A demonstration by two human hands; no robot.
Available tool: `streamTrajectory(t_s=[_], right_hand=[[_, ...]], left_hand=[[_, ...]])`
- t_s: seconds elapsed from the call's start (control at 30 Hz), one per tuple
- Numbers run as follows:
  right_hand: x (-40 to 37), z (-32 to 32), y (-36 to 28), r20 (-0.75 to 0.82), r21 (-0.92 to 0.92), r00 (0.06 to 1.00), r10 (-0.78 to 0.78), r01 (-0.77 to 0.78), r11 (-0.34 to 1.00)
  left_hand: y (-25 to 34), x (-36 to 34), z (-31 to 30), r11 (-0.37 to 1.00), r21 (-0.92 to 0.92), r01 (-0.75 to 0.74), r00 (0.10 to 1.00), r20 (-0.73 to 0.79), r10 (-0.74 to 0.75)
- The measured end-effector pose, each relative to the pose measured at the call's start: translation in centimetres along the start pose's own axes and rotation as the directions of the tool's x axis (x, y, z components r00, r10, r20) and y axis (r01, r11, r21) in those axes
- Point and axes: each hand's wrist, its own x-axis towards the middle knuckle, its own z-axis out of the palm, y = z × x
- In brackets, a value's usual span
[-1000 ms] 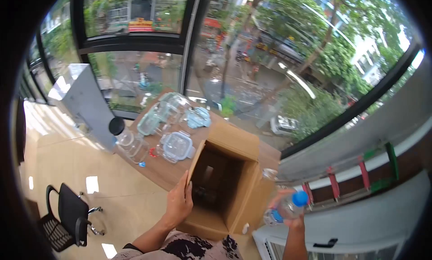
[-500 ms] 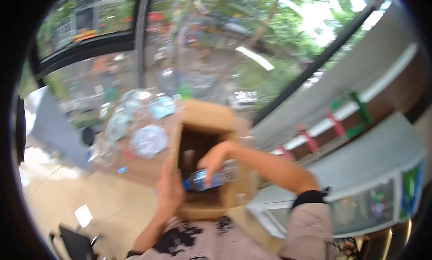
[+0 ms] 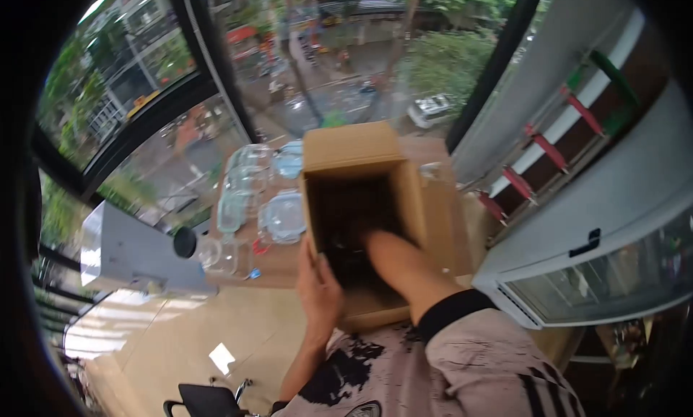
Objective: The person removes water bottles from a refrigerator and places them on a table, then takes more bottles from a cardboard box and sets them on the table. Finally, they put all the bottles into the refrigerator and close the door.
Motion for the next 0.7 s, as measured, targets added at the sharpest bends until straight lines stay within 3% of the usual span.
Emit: streamTrajectory(t_s=[0.07,0.17,0.37,0.5,0.6,0.67,0.7], right_hand=[[-0.1,3.0,0.7,-0.14,0.087,0.989,0.047,-0.035,0.996],[-0.4,4.0,0.7,-0.203,0.128,0.975,0.087,-0.061,0.99],[1.0,4.7,1.3,-0.143,0.294,0.984,0.108,-0.062,0.954],[2.4,5.3,2.6,-0.122,0.227,0.989,0.081,-0.051,0.973],[3.0,7.5,2.7,-0.218,0.143,0.972,0.089,-0.058,0.988],[3.5,9.4,2.8,-0.33,0.394,0.912,0.242,-0.1,0.913],[3.7,9.3,2.8,-0.327,0.399,0.912,0.247,-0.104,0.911]], left_hand=[[0.3,0.3,0.3,0.998,-0.052,-0.025,1.0,0.004,0.025],[1.0,-0.2,0.1,0.995,-0.103,-0.006,1.0,0.011,0.007],[1.1,-0.2,-0.2,0.994,-0.072,0.085,0.994,0.077,-0.08],[0.3,-0.3,0.5,0.994,-0.086,0.072,0.996,0.066,-0.066],[0.6,-0.2,0.3,0.994,-0.093,0.06,0.996,0.071,-0.053],[0.7,-0.1,0.4,0.994,-0.095,0.058,0.997,0.065,-0.052],[0.8,-0.2,0.3,0.993,-0.095,0.068,0.996,0.06,-0.063]])
